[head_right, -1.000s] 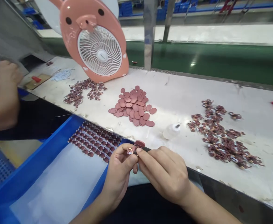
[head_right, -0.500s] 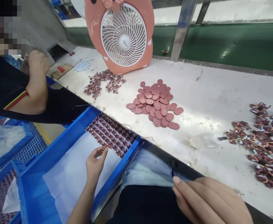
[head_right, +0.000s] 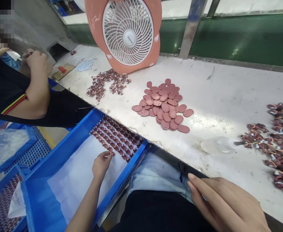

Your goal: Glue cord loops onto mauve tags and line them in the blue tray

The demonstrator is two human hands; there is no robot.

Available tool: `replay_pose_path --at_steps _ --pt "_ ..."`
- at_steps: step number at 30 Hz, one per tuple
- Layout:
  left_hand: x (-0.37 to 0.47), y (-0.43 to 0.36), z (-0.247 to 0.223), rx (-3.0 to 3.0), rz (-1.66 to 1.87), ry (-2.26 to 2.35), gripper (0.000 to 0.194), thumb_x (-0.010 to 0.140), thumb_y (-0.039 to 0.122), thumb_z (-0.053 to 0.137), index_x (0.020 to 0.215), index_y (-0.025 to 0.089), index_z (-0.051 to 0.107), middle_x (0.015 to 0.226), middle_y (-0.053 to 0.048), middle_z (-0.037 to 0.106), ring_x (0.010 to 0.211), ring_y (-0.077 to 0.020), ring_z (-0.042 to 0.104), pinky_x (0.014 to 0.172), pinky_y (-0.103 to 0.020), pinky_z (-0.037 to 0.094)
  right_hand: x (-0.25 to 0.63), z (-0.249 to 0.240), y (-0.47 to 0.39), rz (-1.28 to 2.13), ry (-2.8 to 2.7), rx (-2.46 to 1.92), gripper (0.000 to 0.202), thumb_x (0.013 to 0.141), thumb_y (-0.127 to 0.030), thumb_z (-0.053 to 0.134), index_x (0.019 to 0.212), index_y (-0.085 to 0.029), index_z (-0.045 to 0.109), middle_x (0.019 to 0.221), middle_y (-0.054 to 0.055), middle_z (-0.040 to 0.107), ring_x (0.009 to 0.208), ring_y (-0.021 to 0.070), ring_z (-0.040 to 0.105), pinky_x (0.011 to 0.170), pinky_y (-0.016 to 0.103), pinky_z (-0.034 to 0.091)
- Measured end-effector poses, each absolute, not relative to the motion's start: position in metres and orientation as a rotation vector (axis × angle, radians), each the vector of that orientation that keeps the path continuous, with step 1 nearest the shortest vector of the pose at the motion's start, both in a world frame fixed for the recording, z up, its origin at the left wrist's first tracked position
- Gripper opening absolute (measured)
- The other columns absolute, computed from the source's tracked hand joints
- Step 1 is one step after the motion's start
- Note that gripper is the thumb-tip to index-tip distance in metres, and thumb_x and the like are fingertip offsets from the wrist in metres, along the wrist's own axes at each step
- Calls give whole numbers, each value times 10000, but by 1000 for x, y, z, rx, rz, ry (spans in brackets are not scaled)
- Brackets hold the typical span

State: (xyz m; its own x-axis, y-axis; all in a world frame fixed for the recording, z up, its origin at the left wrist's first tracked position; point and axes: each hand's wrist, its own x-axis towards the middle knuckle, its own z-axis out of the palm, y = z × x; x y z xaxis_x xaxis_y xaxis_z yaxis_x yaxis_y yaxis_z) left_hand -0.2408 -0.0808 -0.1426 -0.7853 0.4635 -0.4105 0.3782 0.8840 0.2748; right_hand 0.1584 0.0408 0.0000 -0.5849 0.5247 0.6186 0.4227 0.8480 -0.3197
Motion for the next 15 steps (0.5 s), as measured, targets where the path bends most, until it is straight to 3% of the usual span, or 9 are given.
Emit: replay_pose_path --at_steps 6,12,15 --pt "-243 -77 -144 640 192 2591 336 936 439 601 1138 176 658 1109 -83 691 992 -227 662 898 -464 538 163 -9 39 194 -2258 -735 232 822 -75 742 1029 -173 702 753 2 720 605 113 639 655 276 507" --pt "-251 -78 -137 706 267 2690 474 930 574 534 1205 203 641 1162 -94 691 979 -230 669 891 -443 523 168 -12 39 196 -2243 -785 223 835 -129 742 1046 -194 707 771 12 734 613 133 663 651 282 532" --pt "-259 -76 -136 777 292 2713 428 956 519 522 1220 201 630 1215 -98 664 961 -214 663 887 -433 525 168 -8 41 164 -2273 -731 215 829 -90 738 1025 -167 697 748 24 733 594 126 661 647 270 537"
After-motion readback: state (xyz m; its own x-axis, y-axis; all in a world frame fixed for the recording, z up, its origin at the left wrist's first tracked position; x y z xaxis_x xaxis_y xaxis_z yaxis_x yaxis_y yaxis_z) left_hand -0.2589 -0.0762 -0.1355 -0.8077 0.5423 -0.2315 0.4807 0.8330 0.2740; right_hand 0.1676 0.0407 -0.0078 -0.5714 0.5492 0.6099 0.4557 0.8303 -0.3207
